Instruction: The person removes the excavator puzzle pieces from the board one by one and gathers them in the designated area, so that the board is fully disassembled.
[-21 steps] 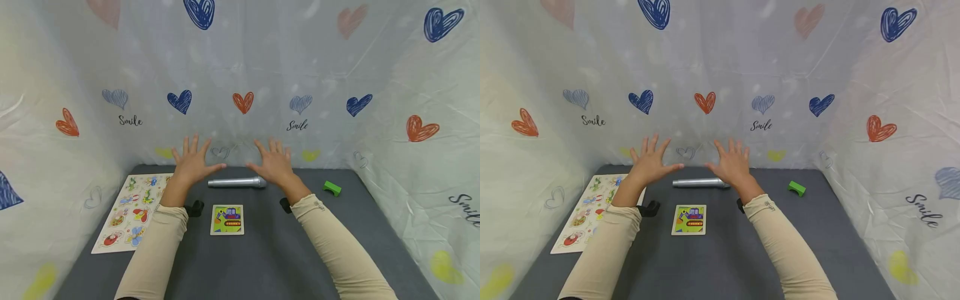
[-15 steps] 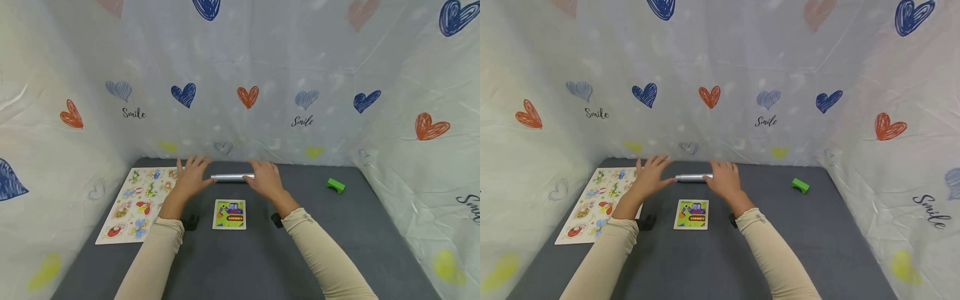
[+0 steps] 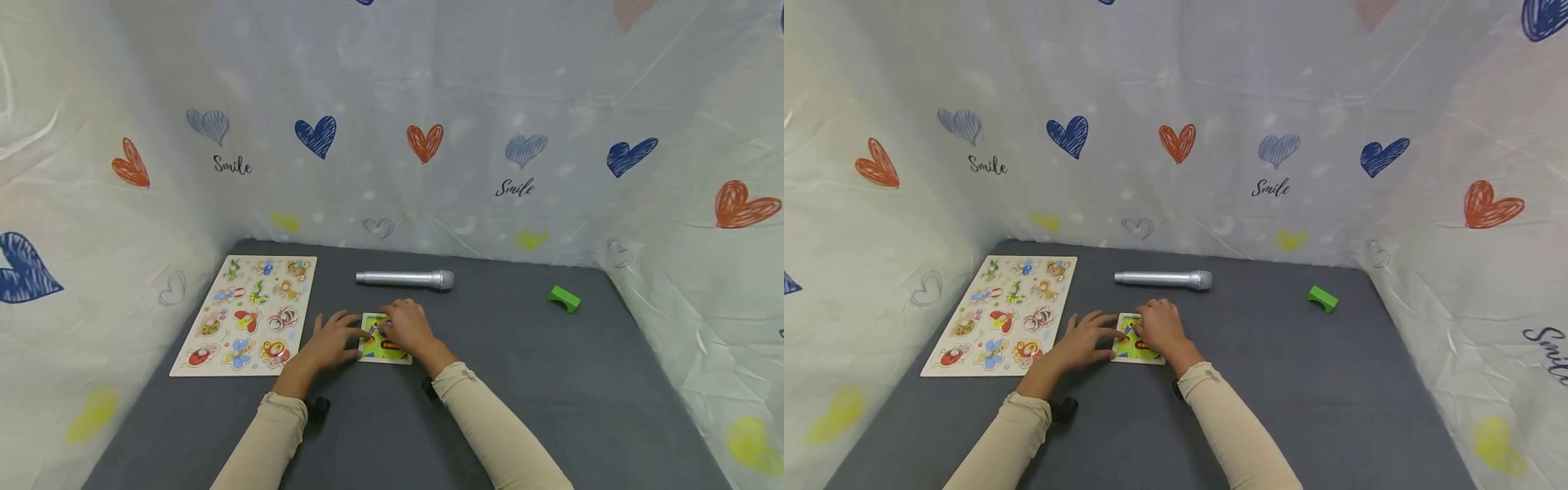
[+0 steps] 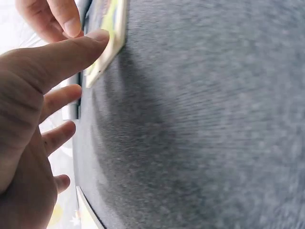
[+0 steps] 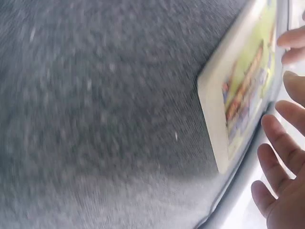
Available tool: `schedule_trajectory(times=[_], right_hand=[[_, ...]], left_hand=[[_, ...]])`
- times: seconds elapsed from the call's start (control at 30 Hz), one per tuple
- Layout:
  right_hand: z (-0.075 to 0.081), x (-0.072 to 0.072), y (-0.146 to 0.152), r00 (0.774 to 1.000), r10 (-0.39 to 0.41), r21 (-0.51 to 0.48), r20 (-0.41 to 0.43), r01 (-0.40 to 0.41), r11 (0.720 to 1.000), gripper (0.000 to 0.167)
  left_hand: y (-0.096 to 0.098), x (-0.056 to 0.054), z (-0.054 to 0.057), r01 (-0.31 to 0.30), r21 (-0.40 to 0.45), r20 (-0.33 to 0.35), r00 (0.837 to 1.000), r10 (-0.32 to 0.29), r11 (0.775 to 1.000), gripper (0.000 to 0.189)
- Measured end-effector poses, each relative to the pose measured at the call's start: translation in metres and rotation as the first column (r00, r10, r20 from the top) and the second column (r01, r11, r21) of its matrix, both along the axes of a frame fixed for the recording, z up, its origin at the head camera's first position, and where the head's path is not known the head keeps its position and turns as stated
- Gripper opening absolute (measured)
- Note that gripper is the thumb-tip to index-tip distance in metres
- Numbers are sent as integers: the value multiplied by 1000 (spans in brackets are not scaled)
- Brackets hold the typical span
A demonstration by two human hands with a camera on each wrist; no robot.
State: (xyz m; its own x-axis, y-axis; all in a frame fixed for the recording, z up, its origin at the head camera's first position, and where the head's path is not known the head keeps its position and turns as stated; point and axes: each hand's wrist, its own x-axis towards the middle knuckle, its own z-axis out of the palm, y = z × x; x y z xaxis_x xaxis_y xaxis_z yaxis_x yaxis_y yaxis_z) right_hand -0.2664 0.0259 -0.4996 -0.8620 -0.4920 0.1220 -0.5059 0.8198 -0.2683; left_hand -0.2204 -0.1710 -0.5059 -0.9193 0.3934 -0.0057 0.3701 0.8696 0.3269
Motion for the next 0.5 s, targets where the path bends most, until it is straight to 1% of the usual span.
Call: schedule_trajectory(times=[0.13, 0.27, 0.4, 0.5], right_hand=[[-6, -1, -2, 1000, 18, 38, 1, -18, 999, 34], [-12, -2, -5, 1000, 12, 60, 23, -14, 998, 35], [-15, -5, -6, 999, -4, 52, 43, 2, 999, 35], [-15, -9, -7, 999, -20, 27, 49, 19, 999, 34]], left_hand=[[1, 0, -6, 29, 8, 15, 999, -29, 1000, 37], [0, 0, -7, 26, 12, 53, 998, -27, 1000, 37], [-1, -2, -5, 24, 13, 79, 997, -25, 1000, 37], [-1, -5, -4, 22, 15, 82, 996, -23, 1000, 37]])
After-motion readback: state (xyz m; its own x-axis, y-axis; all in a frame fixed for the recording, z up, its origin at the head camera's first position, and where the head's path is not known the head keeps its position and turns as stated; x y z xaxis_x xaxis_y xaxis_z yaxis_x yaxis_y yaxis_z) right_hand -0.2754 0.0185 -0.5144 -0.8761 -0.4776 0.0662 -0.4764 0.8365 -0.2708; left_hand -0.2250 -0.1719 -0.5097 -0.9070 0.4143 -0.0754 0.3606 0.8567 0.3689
